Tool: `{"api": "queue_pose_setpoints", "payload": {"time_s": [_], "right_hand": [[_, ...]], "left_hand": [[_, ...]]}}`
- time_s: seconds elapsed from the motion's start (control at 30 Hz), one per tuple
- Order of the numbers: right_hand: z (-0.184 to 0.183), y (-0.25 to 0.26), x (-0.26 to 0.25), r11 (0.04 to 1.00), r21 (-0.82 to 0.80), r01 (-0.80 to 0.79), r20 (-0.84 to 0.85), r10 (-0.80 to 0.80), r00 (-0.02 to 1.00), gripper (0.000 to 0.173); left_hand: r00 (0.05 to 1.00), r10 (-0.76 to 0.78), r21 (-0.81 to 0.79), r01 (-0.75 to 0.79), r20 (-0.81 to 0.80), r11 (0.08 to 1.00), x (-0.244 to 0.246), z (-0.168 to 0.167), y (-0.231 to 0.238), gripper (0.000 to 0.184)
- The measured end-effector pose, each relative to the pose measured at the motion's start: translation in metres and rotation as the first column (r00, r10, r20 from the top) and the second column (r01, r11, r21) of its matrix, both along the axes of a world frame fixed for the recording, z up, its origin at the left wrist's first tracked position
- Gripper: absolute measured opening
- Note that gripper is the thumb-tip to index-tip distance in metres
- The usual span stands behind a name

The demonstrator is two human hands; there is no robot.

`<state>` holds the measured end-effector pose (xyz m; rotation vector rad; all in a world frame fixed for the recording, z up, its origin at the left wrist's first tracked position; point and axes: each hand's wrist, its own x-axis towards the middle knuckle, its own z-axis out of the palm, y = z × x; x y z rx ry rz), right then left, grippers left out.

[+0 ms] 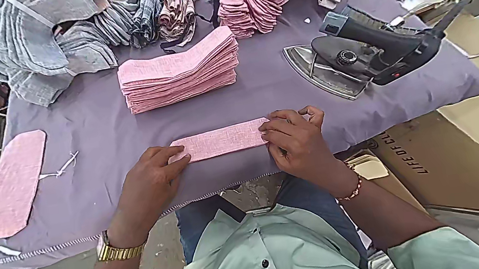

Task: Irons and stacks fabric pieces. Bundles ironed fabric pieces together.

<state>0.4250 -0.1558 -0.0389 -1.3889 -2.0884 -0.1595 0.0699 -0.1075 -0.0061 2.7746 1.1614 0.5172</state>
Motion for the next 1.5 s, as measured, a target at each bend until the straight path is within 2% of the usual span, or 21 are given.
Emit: {"api": "queue_pose_setpoints", "payload": {"time_s": [0.1,0.23,0.3,0.43,0.53,0.57,0.6,0.63,0.7,0.77,0.8,0.83,0.87,0.97,1.03,1.1,1.17,1.27,1.37,1.43,1.5], "right_hand": [[0.004,-0.012,0.007,0.998,-0.066,-0.006,0.033,0.008,0.999,0.030],[-0.036,-0.015,0.014,0.988,0.150,0.036,-0.115,-0.019,0.993,0.035],[-0.040,-0.011,0.009,0.979,0.197,0.048,-0.149,-0.018,0.989,0.035],[-0.014,0.005,0.000,0.998,0.068,0.012,-0.121,-0.004,0.993,0.030],[0.023,0.024,0.021,0.975,-0.171,-0.143,-0.145,0.118,0.982,0.029],[0.039,0.033,0.035,0.968,-0.175,-0.178,-0.176,0.147,0.973,0.028],[0.056,0.043,0.052,0.983,-0.097,-0.157,-0.193,0.136,0.972,0.027],[0.072,0.055,0.069,0.998,0.005,-0.067,-0.177,0.066,0.982,0.026],[0.092,0.081,0.110,0.972,0.139,0.189,-0.071,-0.180,0.981,0.031],[0.098,0.098,0.139,0.917,0.058,0.394,0.078,-0.397,0.914,0.056],[0.098,0.101,0.144,0.897,-0.005,0.442,0.154,-0.436,0.887,0.064],[0.096,0.102,0.146,0.898,-0.032,0.439,0.190,-0.426,0.885,0.067],[0.096,0.098,0.144,0.915,-0.030,0.402,0.172,-0.392,0.904,0.061],[0.102,0.070,0.122,0.990,0.060,0.124,0.004,-0.124,0.992,0.039],[0.104,0.046,0.099,0.991,0.131,-0.019,-0.093,0.032,0.995,0.036],[0.099,0.026,0.073,0.979,0.178,-0.096,-0.166,0.126,0.978,0.035],[0.095,0.013,0.047,0.980,0.131,-0.149,-0.134,0.167,0.977,0.033],[0.093,0.015,0.009,0.989,0.061,-0.135,0.055,0.132,0.990,0.033],[0.097,0.031,-0.009,0.990,0.031,-0.141,0.051,0.139,0.989,0.035],[0.097,0.037,-0.020,0.988,0.012,-0.153,0.038,0.152,0.988,0.034],[0.096,0.043,-0.034,0.986,0.004,-0.166,0.012,0.166,0.986,0.034]], "left_hand": [[0.997,-0.025,0.027,0.027,-0.072,0.999,0.002,0.003,-0.002,0.035],[0.978,-0.017,0.026,0.023,-0.209,0.999,0.010,0.005,-0.003,0.043],[0.962,0.001,0.014,0.003,-0.272,1.000,0.017,0.007,-0.005,0.051],[0.917,0.027,-0.023,-0.039,-0.399,0.999,0.039,0.016,-0.008,0.081],[0.885,0.037,-0.062,-0.074,-0.465,0.995,0.048,0.021,-0.009,0.086],[0.883,0.035,-0.065,-0.074,-0.469,0.995,0.048,0.021,-0.009,0.087],[0.879,0.034,-0.065,-0.073,-0.475,0.995,0.048,0.022,-0.009,0.087],[0.874,0.036,-0.067,-0.078,-0.484,0.995,0.047,0.022,-0.009,0.088],[0.868,0.035,-0.074,-0.083,-0.496,0.994,0.046,0.020,-0.009,0.089],[0.864,0.040,-0.072,-0.088,-0.502,0.994,0.047,0.020,-0.009,0.090],[0.865,0.045,-0.065,-0.089,-0.500,0.994,0.047,0.020,-0.009,0.091],[0.868,0.046,-0.059,-0.087,-0.494,0.994,0.047,0.020,-0.009,0.090],[0.872,0.046,-0.057,-0.084,-0.487,0.995,0.046,0.019,-0.009,0.090],[0.876,0.043,-0.061,-0.082,-0.481,0.995,0.045,0.017,-0.009,0.087],[0.878,0.040,-0.058,-0.077,-0.477,0.995,0.044,0.017,-0.008,0.084],[0.878,0.042,-0.059,-0.079,-0.476,0.995,0.044,0.017,-0.008,0.082],[0.876,0.054,-0.057,-0.093,-0.479,0.994,0.045,0.017,-0.008,0.083],[0.896,0.078,-0.024,-0.098,-0.437,0.995,0.041,0.012,-0.011,0.084],[0.961,0.045,0.002,-0.046,-0.273,0.999,0.020,-0.001,-0.006,0.077],[0.997,0.005,-0.020,-0.006,-0.072,1.000,-0.001,-0.015,-0.001,0.060],[0.984,0.033,-0.056,-0.023,0.174,0.998,-0.014,-0.028,-0.002,0.044]]}}
